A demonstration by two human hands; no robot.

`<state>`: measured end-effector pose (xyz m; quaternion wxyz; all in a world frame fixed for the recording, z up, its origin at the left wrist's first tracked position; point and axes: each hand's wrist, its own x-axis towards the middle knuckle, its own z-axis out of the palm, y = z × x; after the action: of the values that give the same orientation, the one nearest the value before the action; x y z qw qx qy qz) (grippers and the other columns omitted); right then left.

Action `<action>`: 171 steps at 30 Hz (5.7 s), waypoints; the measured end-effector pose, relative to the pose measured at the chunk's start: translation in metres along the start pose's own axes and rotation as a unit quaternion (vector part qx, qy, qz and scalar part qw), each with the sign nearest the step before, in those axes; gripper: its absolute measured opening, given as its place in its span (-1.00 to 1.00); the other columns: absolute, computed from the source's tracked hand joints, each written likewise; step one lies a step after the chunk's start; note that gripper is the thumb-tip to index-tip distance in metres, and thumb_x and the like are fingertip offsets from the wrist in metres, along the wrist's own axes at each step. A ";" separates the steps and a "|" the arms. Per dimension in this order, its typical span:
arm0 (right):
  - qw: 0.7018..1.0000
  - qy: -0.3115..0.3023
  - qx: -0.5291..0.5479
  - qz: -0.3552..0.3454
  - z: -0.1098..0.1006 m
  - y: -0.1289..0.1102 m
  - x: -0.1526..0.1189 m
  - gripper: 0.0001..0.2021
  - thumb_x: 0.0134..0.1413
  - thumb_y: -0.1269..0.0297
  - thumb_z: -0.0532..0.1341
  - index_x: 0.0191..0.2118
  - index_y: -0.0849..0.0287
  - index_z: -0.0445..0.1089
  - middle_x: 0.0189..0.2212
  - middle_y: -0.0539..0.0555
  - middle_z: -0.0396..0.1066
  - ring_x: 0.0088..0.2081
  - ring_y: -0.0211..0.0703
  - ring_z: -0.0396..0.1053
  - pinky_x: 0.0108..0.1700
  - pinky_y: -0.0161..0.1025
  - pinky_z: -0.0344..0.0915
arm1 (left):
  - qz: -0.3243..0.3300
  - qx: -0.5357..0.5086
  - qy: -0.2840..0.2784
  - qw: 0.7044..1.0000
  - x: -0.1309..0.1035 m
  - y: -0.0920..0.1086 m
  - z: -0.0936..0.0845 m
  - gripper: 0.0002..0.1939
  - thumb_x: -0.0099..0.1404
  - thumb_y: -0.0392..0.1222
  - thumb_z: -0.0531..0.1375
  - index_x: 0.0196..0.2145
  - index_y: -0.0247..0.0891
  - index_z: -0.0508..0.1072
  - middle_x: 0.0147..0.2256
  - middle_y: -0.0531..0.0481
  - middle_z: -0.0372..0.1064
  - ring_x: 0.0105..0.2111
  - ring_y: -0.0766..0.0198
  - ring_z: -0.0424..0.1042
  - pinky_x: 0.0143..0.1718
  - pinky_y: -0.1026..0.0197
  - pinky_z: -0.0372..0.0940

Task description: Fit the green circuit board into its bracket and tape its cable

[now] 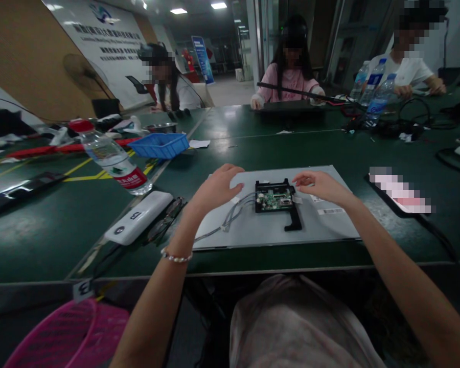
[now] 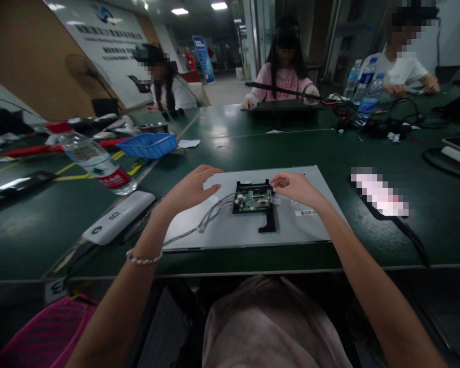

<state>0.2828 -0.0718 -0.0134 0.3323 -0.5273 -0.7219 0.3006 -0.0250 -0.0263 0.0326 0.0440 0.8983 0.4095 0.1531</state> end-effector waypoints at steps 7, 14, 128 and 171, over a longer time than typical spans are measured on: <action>0.999 0.000 -0.003 -0.037 0.007 -0.006 0.000 -0.81 0.06 0.40 0.18 -0.19 0.18 0.47 -0.26 0.08 0.51 -0.22 -0.14 0.43 -0.12 -0.19 0.33 | -0.196 0.055 -0.024 0.979 -0.020 -0.052 0.025 -0.53 0.22 -0.11 0.10 0.06 -0.34 0.36 -0.10 -0.22 0.33 -0.20 0.10 0.42 -0.03 0.07 0.29; 0.999 0.008 0.010 -0.044 0.010 -0.001 0.000 -0.81 0.06 0.39 0.18 -0.19 0.20 0.48 -0.29 0.08 0.51 -0.27 -0.16 0.44 -0.18 -0.20 0.34 | -0.192 -0.016 0.063 0.979 -0.018 -0.062 0.024 -0.71 0.14 -0.27 0.08 -0.23 -0.26 0.53 -0.38 -0.06 0.47 -0.34 0.18 0.44 -0.20 0.20 0.31; 0.971 -0.031 -0.222 0.088 -0.022 0.036 -0.005 -0.77 0.14 0.25 0.14 -0.20 0.24 0.48 -0.22 0.20 0.49 -0.19 -0.03 0.43 -0.16 -0.18 0.29 | 0.048 0.128 -0.115 0.984 0.086 0.022 0.053 -0.72 0.22 -0.29 0.08 -0.25 -0.21 0.58 -0.22 -0.09 0.51 -0.21 0.15 0.46 -0.19 0.23 0.30; 0.973 -0.056 -0.218 -0.058 -0.014 0.035 -0.005 -0.77 0.02 0.29 0.22 -0.18 0.13 0.51 -0.17 0.10 0.49 -0.14 -0.04 0.41 -0.08 -0.16 0.32 | 0.005 -0.031 -0.020 0.999 0.014 -0.026 0.016 -0.82 0.21 -0.27 0.09 -0.32 -0.28 0.50 -0.31 -0.06 0.46 -0.36 0.28 0.41 -0.27 0.26 0.30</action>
<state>0.3144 -0.0667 -0.0332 0.1855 -0.5267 -0.8167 0.1457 -0.0300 0.0021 0.0154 0.0798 0.9013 0.3992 0.1479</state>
